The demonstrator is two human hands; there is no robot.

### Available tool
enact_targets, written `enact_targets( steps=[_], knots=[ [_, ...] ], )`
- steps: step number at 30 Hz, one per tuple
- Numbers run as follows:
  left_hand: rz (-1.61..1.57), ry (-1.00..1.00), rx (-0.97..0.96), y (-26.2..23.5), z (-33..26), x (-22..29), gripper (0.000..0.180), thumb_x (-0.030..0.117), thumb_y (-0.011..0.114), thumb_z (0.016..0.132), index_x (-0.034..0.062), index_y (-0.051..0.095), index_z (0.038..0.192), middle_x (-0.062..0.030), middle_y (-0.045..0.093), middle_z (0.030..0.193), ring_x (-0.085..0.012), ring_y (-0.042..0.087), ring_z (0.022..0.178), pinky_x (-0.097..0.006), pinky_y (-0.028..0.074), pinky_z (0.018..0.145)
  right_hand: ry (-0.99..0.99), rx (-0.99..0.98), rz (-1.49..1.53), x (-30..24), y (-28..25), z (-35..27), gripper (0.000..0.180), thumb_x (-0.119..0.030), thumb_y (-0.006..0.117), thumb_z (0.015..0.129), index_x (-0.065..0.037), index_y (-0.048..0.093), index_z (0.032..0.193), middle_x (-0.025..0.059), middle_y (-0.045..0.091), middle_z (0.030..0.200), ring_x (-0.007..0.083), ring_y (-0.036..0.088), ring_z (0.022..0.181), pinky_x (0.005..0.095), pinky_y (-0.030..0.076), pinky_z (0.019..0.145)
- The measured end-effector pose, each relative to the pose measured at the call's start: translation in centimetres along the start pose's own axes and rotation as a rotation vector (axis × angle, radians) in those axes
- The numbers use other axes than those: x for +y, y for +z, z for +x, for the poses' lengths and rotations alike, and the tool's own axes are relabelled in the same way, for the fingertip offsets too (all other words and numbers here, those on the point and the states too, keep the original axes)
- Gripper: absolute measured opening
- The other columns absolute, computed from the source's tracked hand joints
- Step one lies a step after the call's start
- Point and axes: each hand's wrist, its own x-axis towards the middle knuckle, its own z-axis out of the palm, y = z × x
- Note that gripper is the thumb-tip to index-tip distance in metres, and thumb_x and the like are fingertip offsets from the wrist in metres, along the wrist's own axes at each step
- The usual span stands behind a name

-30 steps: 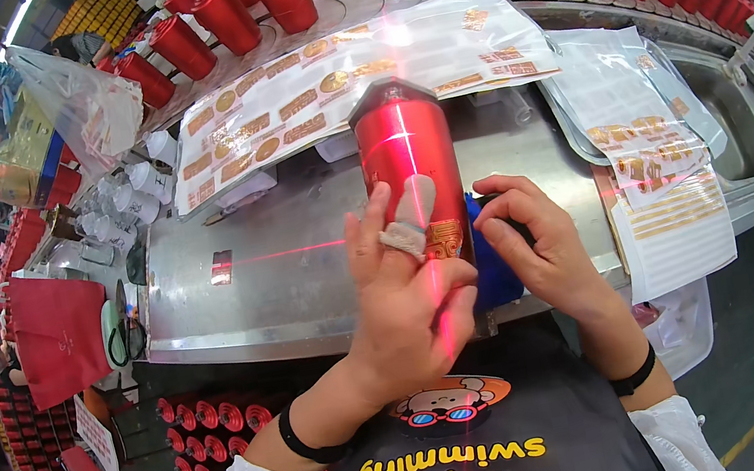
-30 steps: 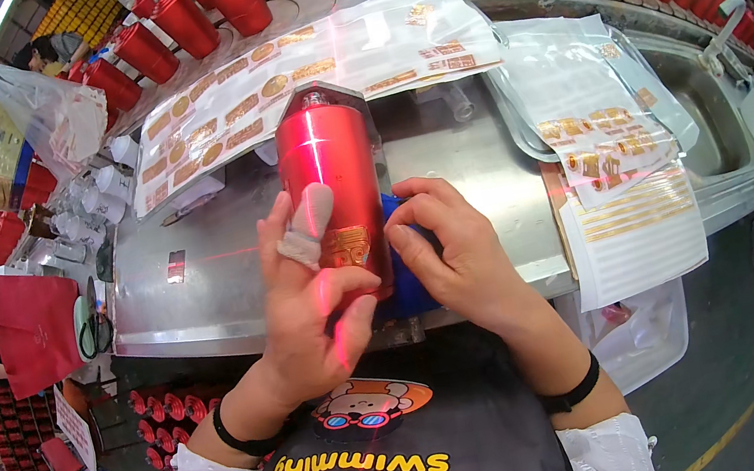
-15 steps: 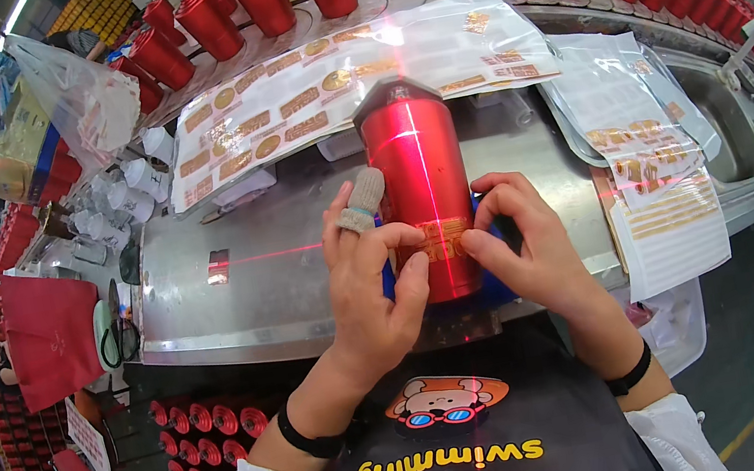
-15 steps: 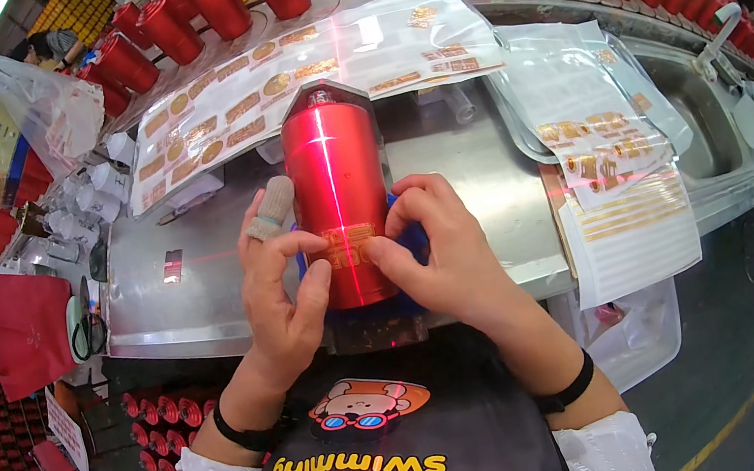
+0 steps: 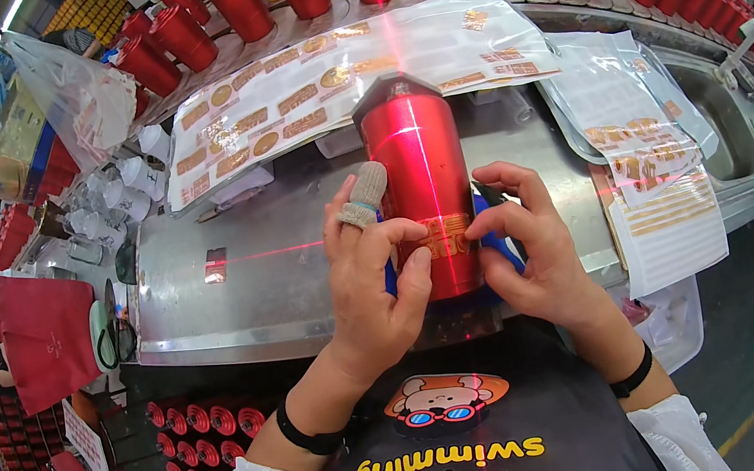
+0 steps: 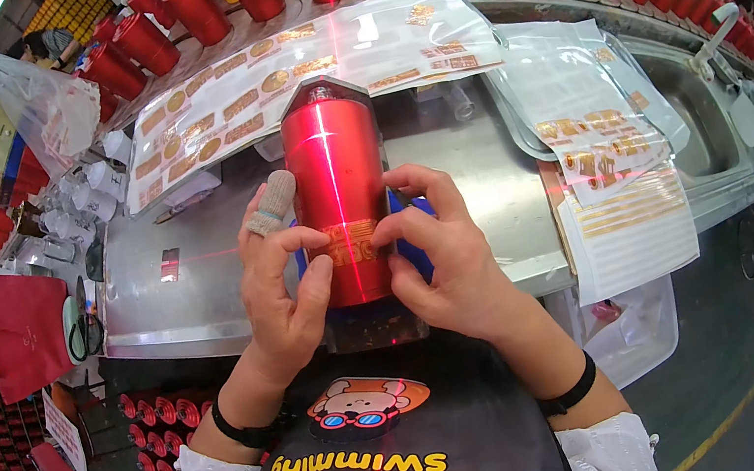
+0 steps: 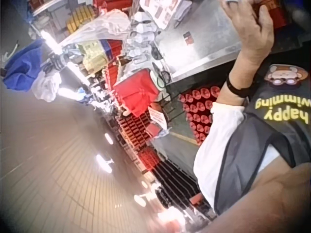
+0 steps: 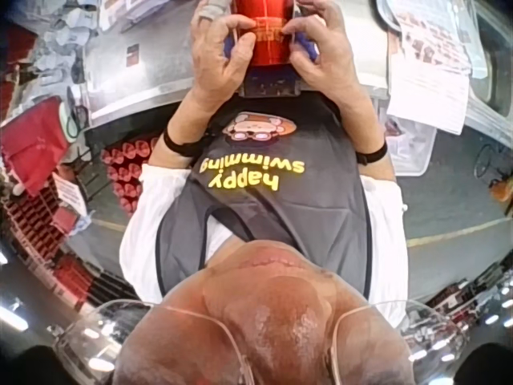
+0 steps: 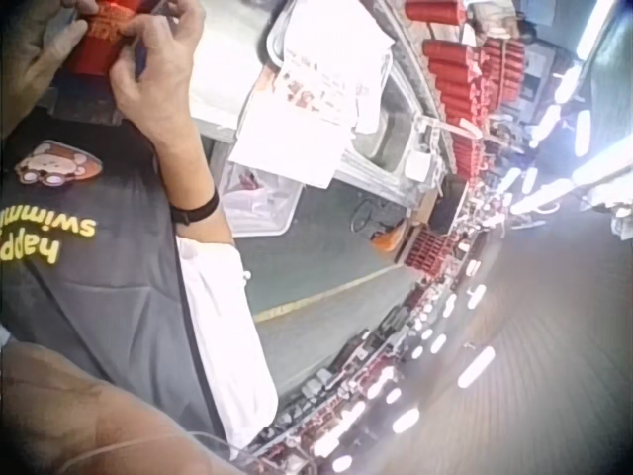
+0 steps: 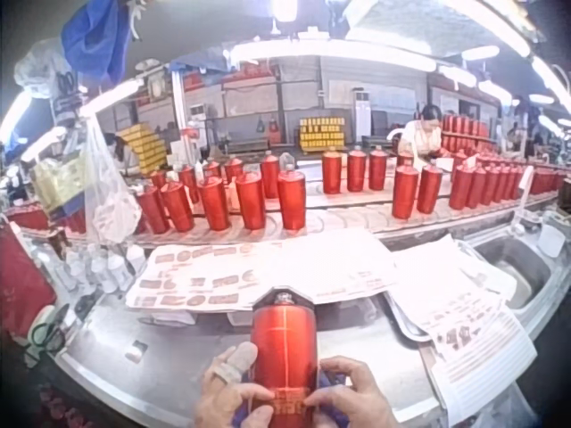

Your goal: The person is applying labels and decorative gold seals to red metal containers on a production line, using a sponge to smooth the surfaces.

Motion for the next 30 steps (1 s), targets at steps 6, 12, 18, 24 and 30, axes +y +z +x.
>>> enact_targets(
  steps=[6,12,18,24,30],
  knots=[
    [0.000,0.008,-0.014,0.1,0.0,0.0,0.016,0.009,0.062,0.083,0.0056,0.063,0.099,-0.0276,0.056,0.121,-0.0487,0.040,0.130,-0.053,0.024,0.111,0.012,-0.040,0.011,0.1,-0.6,-0.1,0.023,0.005,0.063,0.070,-0.004,0.062,0.092,0.0212,0.046,0.130,0.0378,0.048,0.121,0.0411,0.044,0.095],
    [0.022,0.013,-0.003,0.2,0.1,0.2,0.016,0.008,0.062,0.084,0.0050,0.062,0.100,-0.0266,0.056,0.121,-0.0474,0.042,0.128,-0.052,0.027,0.110,0.020,-0.096,0.010,0.3,-0.9,-0.5,0.017,0.004,0.062,0.072,-0.003,0.063,0.087,0.0216,0.048,0.126,0.0366,0.051,0.116,0.0402,0.045,0.092],
    [-0.243,-0.192,0.056,0.5,-0.4,-0.8,0.023,0.012,0.057,0.092,0.0016,0.055,0.113,-0.0245,0.052,0.129,-0.0353,0.044,0.128,-0.043,0.031,0.108,0.316,-0.003,0.106,0.4,0.0,-0.1,0.016,-0.015,0.072,0.084,-0.002,0.062,0.084,0.0214,0.050,0.119,0.0344,0.051,0.114,0.0383,0.044,0.091],
    [-0.687,-0.412,0.021,1.8,-1.0,-2.2,0.065,0.034,0.053,0.101,-0.0052,0.024,0.144,-0.0230,0.037,0.144,-0.0274,0.040,0.132,-0.038,0.030,0.111,0.270,0.004,0.118,0.6,0.6,0.0,0.024,-0.022,0.074,0.086,-0.003,0.059,0.084,0.0181,0.050,0.118,0.0293,0.050,0.116,0.0345,0.044,0.089],
    [-0.575,-0.434,-0.070,2.7,-1.2,-2.5,0.088,0.046,0.055,0.097,-0.0093,0.011,0.150,-0.0288,0.030,0.148,-0.0340,0.034,0.138,-0.041,0.027,0.114,0.314,0.002,0.229,0.9,0.8,0.0,0.025,-0.024,0.074,0.087,-0.005,0.057,0.085,0.0148,0.049,0.115,0.0263,0.047,0.119,0.0335,0.043,0.089]
  ],
)
